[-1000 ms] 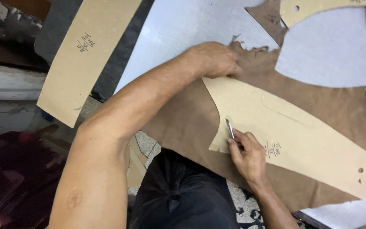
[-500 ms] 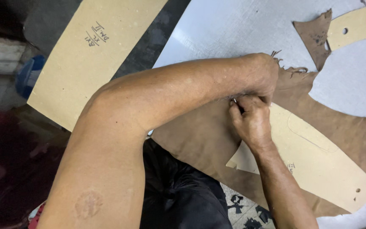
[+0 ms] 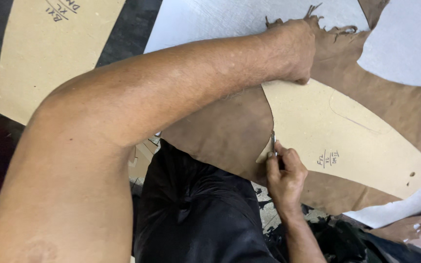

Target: The person uses a utility knife to cut a large piece of brown leather on a white worktable. They place a cardboard pattern on the leather, trace its outline, and cut along the marked lines to produce shaped leather pieces.

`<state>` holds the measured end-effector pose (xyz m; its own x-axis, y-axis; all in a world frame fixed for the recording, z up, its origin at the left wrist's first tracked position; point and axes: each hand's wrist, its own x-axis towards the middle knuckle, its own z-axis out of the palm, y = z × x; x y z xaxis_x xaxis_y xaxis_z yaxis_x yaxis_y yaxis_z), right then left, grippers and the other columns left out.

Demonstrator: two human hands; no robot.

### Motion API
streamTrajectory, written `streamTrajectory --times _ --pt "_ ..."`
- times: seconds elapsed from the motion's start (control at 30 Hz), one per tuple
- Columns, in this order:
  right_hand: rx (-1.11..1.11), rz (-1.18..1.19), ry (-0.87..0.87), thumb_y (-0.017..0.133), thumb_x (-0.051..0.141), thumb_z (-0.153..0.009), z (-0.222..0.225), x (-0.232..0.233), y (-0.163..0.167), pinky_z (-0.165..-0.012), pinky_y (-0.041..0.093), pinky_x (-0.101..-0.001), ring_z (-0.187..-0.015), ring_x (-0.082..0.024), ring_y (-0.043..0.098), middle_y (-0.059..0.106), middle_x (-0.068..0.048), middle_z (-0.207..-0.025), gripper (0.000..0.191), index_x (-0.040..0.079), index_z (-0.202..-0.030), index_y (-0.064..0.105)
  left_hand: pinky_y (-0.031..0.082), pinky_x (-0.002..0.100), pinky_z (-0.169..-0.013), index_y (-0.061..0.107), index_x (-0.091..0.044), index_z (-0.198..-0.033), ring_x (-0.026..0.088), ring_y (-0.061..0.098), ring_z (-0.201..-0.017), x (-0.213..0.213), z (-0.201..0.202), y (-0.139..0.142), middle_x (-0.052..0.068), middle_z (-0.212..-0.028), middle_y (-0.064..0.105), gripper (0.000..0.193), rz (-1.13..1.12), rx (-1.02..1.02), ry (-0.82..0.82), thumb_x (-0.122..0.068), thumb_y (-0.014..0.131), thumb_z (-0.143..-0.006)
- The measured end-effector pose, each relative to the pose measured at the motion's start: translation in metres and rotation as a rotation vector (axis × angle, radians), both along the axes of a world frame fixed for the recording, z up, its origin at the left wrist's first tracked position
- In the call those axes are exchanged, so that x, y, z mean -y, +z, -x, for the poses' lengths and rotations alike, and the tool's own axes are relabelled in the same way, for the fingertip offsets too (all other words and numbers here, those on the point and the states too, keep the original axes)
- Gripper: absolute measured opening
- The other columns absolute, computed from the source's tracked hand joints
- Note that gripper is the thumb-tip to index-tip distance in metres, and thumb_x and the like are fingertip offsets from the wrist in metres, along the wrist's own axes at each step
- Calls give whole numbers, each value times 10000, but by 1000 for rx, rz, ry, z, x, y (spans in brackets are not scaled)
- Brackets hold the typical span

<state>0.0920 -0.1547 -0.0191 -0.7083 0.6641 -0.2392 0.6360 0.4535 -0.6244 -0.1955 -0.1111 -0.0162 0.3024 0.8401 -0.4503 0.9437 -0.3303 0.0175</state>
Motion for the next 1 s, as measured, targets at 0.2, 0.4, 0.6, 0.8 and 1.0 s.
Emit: streamTrajectory --times 0.2,0.4,0.6,0.8,1.0 --pt "-139 79 -208 684 -49 -953 -31 54 -7 -575 487 -233 -695 -69 571 629 -42 -812 116 -71 -1067 684 599 382 -720 571 -365 -1372 254 704 -979 4 -20 5 73 -1007 730 771 145 -26 88 -41 874 -743" --pt "-59 37 -204 712 -46 -910 -47 82 2 -531 450 -274 -615 -103 558 615 -87 -746 122 -60 -1029 689 574 413 -683 781 -15 -1018 278 665 -934 18 -61 -30 189 -991 667 237 -383 35 144 -207 782 -878" --pt "86 142 -129 706 6 -857 -54 61 19 -563 511 -337 -592 -197 638 665 -133 -747 171 -26 -1024 711 524 427 -739 677 57 -1100 295 573 -992 40 -98 -25 177 -1030 598 709 -477 4 363 -540 798 -736" --pt "52 41 162 680 60 -851 -45 34 37 -728 544 -453 -792 -364 692 704 -177 -889 221 28 -1065 723 495 454 -798 610 47 -1225 281 529 -1066 26 -96 -8 137 -1128 554 944 -324 71 446 -572 913 -579" --pt "8 7 214 670 118 -894 -75 -18 44 -685 558 -435 -812 -338 704 702 -145 -924 273 102 -1158 738 457 583 -944 623 -14 -1179 347 548 -1141 7 -83 -2 181 -1171 587 911 -323 227 530 -433 1001 -464"
